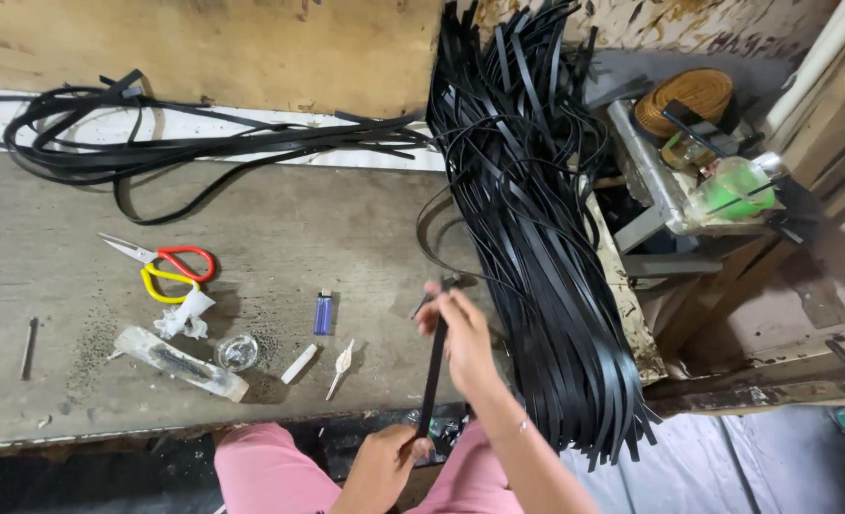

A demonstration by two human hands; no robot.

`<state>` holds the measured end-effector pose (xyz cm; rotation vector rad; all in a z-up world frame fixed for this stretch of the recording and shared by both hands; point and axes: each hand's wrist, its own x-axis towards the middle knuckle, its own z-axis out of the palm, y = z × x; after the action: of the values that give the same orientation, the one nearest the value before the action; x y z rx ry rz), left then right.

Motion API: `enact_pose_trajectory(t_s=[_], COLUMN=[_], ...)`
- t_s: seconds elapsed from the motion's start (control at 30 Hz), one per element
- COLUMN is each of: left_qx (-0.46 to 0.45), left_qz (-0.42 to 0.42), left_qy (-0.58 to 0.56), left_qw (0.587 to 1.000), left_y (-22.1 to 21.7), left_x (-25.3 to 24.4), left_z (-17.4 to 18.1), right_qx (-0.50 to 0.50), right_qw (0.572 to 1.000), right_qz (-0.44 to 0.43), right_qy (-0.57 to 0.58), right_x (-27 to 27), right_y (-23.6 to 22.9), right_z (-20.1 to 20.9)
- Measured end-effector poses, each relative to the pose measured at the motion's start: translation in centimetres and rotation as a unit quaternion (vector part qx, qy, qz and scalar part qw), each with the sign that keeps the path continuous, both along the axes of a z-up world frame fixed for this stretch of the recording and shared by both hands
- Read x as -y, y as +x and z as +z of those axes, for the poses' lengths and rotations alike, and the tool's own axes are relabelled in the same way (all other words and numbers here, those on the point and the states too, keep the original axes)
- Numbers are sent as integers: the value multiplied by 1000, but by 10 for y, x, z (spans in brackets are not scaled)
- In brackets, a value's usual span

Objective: The person repeatedly applies a white substance to a black rubber tube and uses a hammer to press it into place. They handle multiple tubes from a pile, applying the substance and hammering each one before moving to the next.

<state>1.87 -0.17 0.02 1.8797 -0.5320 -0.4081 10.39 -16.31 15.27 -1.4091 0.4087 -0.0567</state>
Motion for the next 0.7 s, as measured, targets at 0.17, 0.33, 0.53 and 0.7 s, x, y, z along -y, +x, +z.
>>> enact_pose_trajectory(t_s=[0.17, 0.33, 0.53, 0.7], left_qx=[8, -20, -90, -200], left_qz=[48, 92, 187, 188], left_qy=[28, -48, -121, -109], left_qw=[998, 994, 971, 955], left_y=[-1, 6, 23, 23], left_x=[-8, -18, -12, 5], left_z=[-17, 12, 22, -10], right_qx=[128, 174, 226, 301], right_qw=[988, 974, 942, 934], right_qz=[-77, -87, -2, 22], right_qy=[-39, -120, -247, -193], right_x=[11, 9, -1, 9], right_y=[67, 130, 208, 281], right_z=[-13, -23, -20, -23])
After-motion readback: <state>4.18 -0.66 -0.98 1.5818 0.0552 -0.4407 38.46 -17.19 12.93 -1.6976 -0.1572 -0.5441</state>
